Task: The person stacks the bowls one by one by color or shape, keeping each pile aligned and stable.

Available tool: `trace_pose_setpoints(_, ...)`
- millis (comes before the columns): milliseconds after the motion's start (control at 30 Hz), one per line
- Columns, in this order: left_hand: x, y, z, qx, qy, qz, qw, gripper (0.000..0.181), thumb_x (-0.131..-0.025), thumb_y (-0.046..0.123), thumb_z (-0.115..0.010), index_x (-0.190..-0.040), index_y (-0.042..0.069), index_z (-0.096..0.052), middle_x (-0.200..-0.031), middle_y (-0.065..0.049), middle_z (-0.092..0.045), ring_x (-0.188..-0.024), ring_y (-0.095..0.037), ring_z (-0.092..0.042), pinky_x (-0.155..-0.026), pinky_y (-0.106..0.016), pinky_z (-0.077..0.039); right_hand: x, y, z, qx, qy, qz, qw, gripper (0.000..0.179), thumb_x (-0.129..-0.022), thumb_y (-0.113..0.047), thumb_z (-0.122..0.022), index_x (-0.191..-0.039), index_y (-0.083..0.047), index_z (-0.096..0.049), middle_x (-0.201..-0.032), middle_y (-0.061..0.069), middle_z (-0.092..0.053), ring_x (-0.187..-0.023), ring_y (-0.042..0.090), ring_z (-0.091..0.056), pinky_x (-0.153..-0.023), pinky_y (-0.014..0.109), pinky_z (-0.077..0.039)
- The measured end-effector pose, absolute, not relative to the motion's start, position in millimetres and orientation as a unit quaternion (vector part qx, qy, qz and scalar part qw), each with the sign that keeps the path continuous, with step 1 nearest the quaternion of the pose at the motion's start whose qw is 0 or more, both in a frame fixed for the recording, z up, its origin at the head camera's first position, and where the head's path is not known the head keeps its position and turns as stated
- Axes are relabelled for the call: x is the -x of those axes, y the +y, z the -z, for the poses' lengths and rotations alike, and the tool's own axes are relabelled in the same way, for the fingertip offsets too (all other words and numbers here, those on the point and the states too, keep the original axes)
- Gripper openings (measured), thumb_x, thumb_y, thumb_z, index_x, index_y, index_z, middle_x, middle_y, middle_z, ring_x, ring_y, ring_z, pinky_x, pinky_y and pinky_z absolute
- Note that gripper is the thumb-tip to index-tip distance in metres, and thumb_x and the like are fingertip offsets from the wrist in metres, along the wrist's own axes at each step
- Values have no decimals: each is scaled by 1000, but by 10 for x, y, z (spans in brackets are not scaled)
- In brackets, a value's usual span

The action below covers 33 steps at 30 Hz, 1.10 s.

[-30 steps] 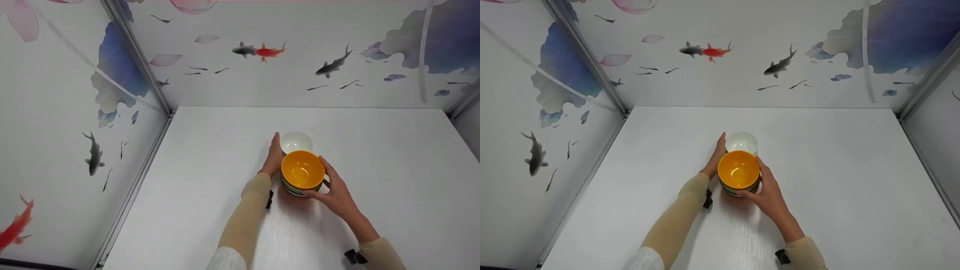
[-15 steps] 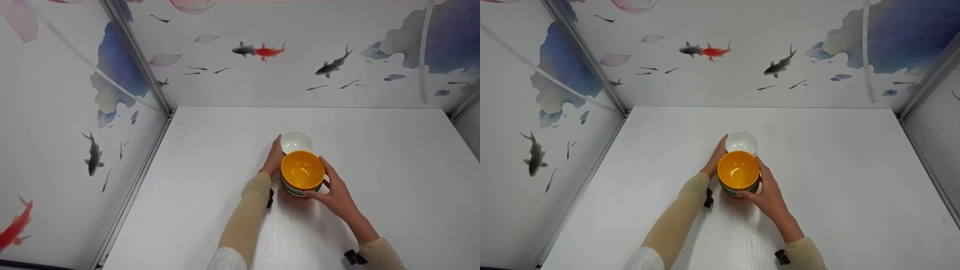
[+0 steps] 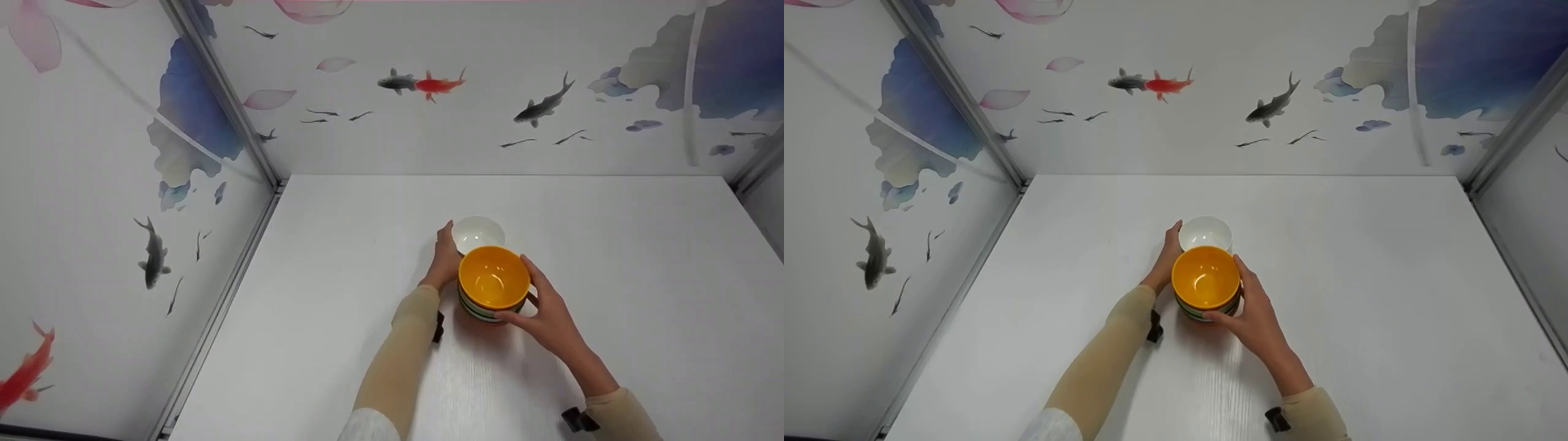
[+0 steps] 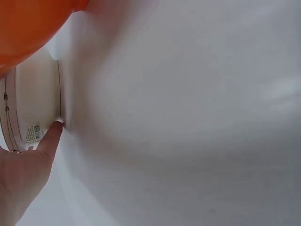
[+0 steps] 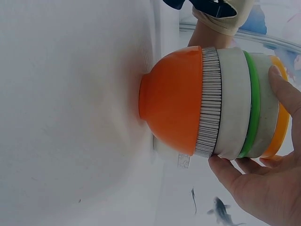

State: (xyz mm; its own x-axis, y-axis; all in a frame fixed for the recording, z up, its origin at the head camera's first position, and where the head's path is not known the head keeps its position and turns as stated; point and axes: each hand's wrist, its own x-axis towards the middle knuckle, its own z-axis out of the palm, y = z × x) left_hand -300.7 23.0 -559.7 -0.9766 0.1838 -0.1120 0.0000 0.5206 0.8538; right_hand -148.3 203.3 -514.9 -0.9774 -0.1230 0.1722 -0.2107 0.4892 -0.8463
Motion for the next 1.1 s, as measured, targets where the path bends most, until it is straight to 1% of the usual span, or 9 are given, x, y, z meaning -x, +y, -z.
trace_pose_setpoints(167,3004,192,5608,-62,871,-479,90,110,-78,33,-84,-159,15,-11,-158,-8,-22,-144,-26,-36,-121,-42,-34,1477,2035,5152,-92,-863,-496,39,107,-80,-28,-85,-160,-13,-16,-164,16,-26,-144,42,-35,-108,59,-41)
trace_pose_setpoints(267,2992,173,5599,-61,868,-485,88,109,-78,32,-84,-158,13,-12,-160,-9,-18,-144,-27,-35,-121,-43,-34,1477,2033,5151,-92,-862,-497,39,106,-80,-27,-85,-160,-14,-16,-164,16,-25,-144,42,-35,-108,59,-41)
trace_pose_setpoints(367,2974,160,5580,-49,857,-506,90,108,-78,29,-85,-157,11,-14,-161,-12,-25,-144,-28,-37,-120,-43,-34,1480,2028,5148,-94,-861,-499,39,107,-80,-27,-85,-160,-13,-16,-164,16,-25,-144,42,-35,-108,59,-41)
trace_pose_setpoints(500,2949,133,5577,-28,842,-532,91,107,-77,30,-86,-157,11,-17,-154,-14,-40,-139,-27,-46,-117,-43,-40,1480,2025,5145,-94,-860,-500,39,107,-80,-27,-85,-160,-13,-16,-164,16,-25,-144,42,-35,-108,59,-41)
trace_pose_setpoints(600,2931,82,5581,-26,842,-532,83,107,-77,34,-85,-156,10,-18,-153,-14,-41,-138,-27,-47,-115,-42,-41,1477,2025,5143,-97,-858,-502,43,107,-79,-25,-85,-160,-12,-17,-163,16,-26,-144,42,-36,-108,59,-42)
trace_pose_setpoints(733,2912,-11,5559,-29,843,-532,76,108,-76,39,-85,-155,9,-18,-153,-15,-41,-139,-26,-46,-116,-41,-40,1473,2026,5138,-104,-857,-501,51,107,-78,-22,-86,-159,-9,-18,-162,16,-28,-143,41,-38,-107,56,-44)
trace_pose_setpoints(833,2910,-85,5517,-31,840,-538,69,108,-75,40,-85,-154,8,-19,-153,-14,-41,-140,-25,-46,-117,-40,-39,1472,2026,5134,-106,-858,-500,52,107,-78,-22,-86,-159,-8,-18,-162,16,-28,-143,42,-38,-106,56,-44)
trace_pose_setpoints(1100,2917,-280,5311,-43,818,-572,42,107,-74,34,-88,-153,8,-21,-154,-13,-40,-141,-26,-44,-119,-42,-36,1484,2027,5154,-98,-861,-498,44,108,-79,-26,-85,-160,-10,-16,-163,17,-26,-143,42,-36,-107,59,-43)
